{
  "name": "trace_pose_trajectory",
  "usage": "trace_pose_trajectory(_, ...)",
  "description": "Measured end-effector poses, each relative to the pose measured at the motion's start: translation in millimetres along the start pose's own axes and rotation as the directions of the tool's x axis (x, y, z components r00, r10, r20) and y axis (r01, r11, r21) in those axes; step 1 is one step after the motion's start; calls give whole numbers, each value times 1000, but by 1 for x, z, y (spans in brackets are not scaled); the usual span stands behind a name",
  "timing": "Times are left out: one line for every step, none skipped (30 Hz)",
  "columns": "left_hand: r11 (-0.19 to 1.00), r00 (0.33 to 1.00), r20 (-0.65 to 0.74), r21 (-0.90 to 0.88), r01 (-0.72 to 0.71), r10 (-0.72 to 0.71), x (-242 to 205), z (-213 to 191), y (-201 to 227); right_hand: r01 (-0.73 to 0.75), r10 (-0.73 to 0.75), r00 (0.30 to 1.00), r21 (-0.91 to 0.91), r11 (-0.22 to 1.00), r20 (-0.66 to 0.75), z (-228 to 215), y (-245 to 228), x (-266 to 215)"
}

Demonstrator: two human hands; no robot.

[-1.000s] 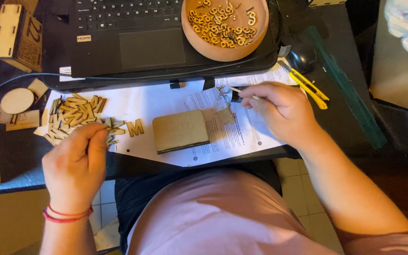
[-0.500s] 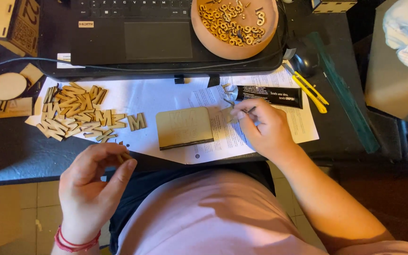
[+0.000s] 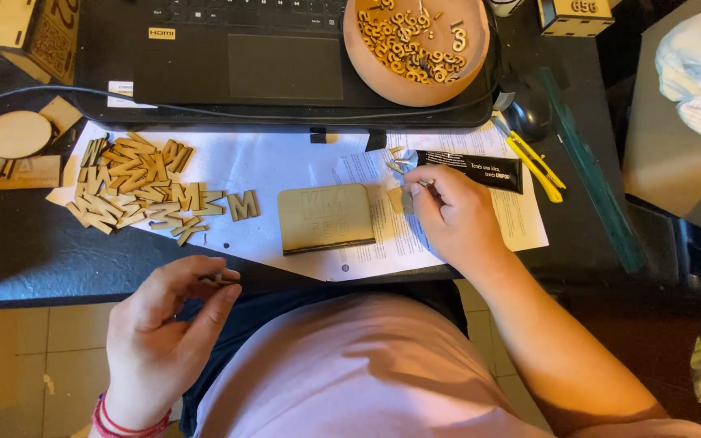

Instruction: The person applies glue to small wooden letter pieces using a toothpick and attaches them to a rectangular wooden base. They handle multiple letter pieces, applying adhesive and pressing them onto the surface to form a design.

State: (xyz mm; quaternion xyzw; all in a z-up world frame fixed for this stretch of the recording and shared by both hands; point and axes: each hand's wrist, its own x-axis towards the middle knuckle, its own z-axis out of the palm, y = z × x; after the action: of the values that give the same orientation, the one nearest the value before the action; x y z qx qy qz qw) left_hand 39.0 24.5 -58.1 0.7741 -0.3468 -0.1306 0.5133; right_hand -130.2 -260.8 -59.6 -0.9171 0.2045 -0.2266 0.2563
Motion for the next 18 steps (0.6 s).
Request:
trace_pose_trajectory(1000, 1000, -1, -1, 1, -1, 0, -1, 0, 1, -1, 1000, 0, 1000, 1, 0, 1, 0)
trace_pose_trajectory(999, 999, 1, 0, -36, 36, 0, -1, -1, 41, -41, 999, -7, 999, -23, 0, 1, 0)
trace_pose_trajectory(997, 997, 4, 0, -73, 73, -1, -1, -1, 80, -81, 996, -15, 997, -46, 0, 2, 0)
trace_pose_trajectory(997, 997, 3, 0, -73, 73, -2, -1, -1, 81, -82, 996, -15, 997, -45, 0, 1, -1)
trace_pose_trajectory(994, 994, -16, -18, -104, 104, -2, 0, -1, 6, -7, 999, -17, 1000, -44, 0, 0, -2)
trace_pose_trajectory(990, 990, -35, -35, -136, 135, -3, 0, -1, -69, 68, 997, -20, 997, -43, 0, -2, -2)
trace_pose_trajectory(990, 990, -36, -35, -137, 135, -3, 0, 0, -68, 67, 997, -20, 997, -44, 0, -2, -3)
trace_pose_trajectory(989, 989, -34, 25, -145, 146, -3, -1, 1, -96, 96, 994, -3, 995, -59, 0, -3, -4)
trace_pose_trajectory(985, 987, -32, 85, -153, 156, -3, -2, 2, -123, 124, 990, 15, 992, -73, 1, -3, -5)
trace_pose_trajectory(985, 987, -33, 85, -153, 156, -3, -2, 1, -122, 122, 990, 15, 992, -73, 1, -2, -6)
trace_pose_trajectory(991, 995, -10, 93, -99, 100, -3, -2, 1, -122, 123, 986, 21, 992, -115, 2, 0, -8)
trace_pose_trajectory(994, 999, 14, 102, -45, 44, -4, -2, 0, -121, 124, 980, 28, 992, -157, 2, 1, -9)
trace_pose_trajectory(994, 999, 12, 101, -47, 46, -4, -1, 0, -120, 122, 980, 28, 992, -158, 1, -2, -9)
trace_pose_trajectory(991, 998, 41, 118, -58, 54, -4, 0, -1, -171, 189, 969, 114, 979, -161, 0, -5, -9)
trace_pose_trajectory(988, 996, 70, 134, -72, 63, -4, 1, -1, -219, 253, 954, 200, 955, -160, -2, -7, -8)
trace_pose_trajectory(988, 996, 67, 133, -74, 66, -3, 2, -1, -216, 250, 955, 199, 956, -162, -2, -5, -8)
trace_pose_trajectory(987, 988, 110, 105, -121, 109, -2, 3, 0, -278, 341, 925, 313, 908, -168, -2, -4, -8)
trace_pose_trajectory(983, 976, 151, 75, -166, 154, -2, 4, 2, -331, 429, 889, 422, 844, -162, -2, -2, -8)
